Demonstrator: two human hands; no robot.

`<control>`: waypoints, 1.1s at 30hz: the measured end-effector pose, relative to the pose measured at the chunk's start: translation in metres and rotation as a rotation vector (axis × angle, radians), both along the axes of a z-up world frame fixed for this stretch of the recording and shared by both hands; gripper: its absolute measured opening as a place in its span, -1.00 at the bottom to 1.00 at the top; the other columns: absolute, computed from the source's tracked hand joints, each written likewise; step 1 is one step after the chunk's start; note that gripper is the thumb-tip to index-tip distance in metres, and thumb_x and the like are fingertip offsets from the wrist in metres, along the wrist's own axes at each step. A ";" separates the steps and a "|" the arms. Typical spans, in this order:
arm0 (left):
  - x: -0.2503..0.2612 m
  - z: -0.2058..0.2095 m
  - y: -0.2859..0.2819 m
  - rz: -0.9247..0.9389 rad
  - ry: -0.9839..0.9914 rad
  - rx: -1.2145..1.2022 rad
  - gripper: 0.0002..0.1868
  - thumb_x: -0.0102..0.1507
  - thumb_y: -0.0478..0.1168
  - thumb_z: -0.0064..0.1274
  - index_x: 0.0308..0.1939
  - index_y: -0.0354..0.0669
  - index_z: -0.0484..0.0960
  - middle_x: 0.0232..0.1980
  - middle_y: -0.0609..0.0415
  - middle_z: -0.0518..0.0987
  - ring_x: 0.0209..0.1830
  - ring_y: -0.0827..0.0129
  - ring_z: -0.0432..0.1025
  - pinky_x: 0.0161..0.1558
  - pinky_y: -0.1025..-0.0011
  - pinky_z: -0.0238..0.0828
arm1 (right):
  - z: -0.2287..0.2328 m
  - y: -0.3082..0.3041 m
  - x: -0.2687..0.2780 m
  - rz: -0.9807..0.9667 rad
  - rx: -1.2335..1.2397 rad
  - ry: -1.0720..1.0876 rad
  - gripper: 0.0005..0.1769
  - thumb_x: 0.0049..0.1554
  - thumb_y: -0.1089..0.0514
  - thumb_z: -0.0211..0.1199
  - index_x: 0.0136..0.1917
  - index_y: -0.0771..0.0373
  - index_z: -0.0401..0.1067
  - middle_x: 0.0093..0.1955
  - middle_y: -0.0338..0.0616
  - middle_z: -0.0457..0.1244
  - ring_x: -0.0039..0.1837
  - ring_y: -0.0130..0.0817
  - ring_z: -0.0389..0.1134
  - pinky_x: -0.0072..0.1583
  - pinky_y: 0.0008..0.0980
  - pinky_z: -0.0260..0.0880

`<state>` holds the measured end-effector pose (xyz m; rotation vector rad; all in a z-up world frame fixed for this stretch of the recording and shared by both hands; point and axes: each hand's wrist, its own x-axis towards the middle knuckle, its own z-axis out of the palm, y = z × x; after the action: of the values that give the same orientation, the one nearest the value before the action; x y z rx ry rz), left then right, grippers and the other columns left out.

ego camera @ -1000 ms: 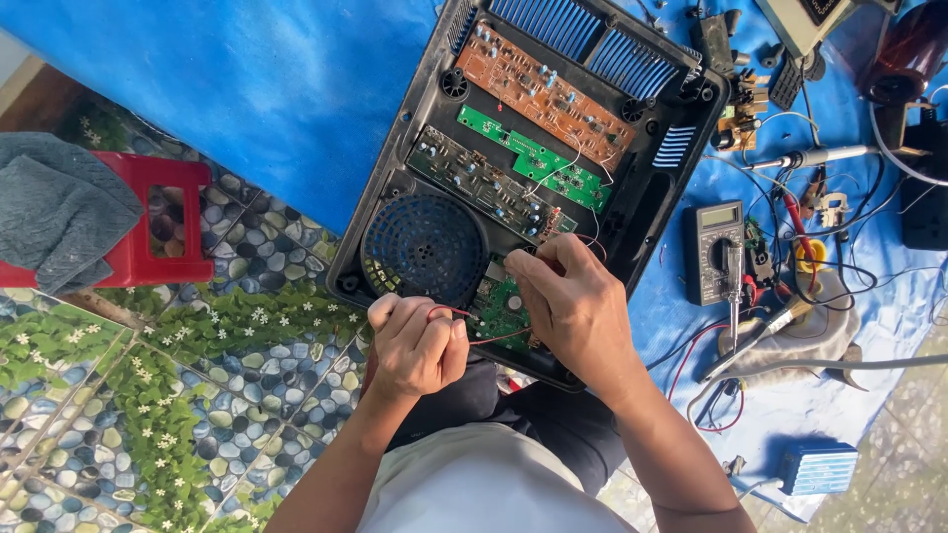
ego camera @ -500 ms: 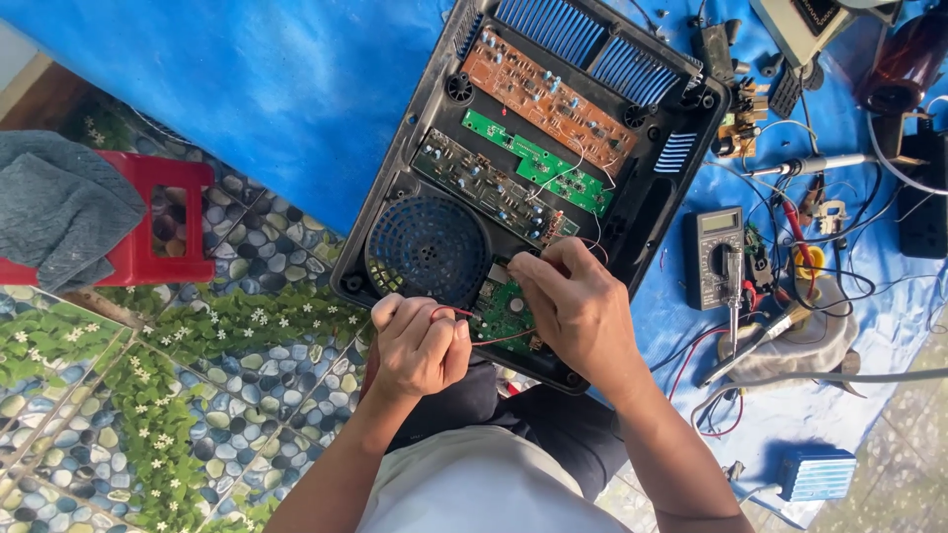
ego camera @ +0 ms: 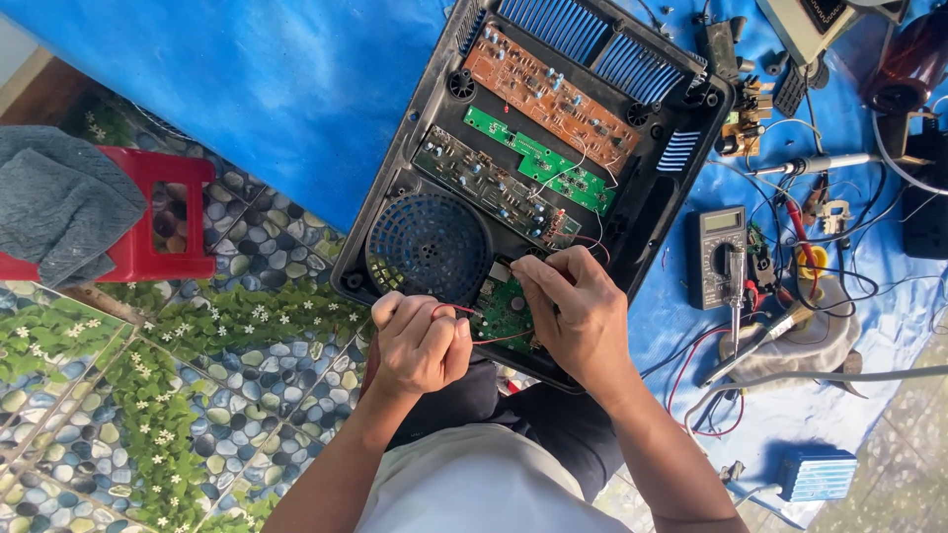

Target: Testing electronic circuits of an induction cooker using a digital multimeter to diagnose faults.

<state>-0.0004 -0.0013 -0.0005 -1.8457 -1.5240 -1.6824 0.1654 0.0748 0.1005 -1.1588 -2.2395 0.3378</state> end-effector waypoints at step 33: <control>0.000 -0.006 -0.002 0.005 0.027 -0.010 -0.62 0.37 -0.18 0.01 -0.58 -0.05 0.45 -0.54 0.14 0.45 -0.51 0.36 0.43 -0.08 0.35 0.19 | 0.009 0.002 -0.001 0.046 -0.029 0.125 -0.83 0.14 0.36 0.41 0.02 0.26 0.67 -0.32 -0.04 0.36 -0.33 -0.09 0.39 -0.33 -0.34 0.39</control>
<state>-0.0001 -0.0035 -0.0070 -1.8610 -1.5274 -1.6436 0.1644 0.0766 0.1093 -1.0715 -2.1614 0.4503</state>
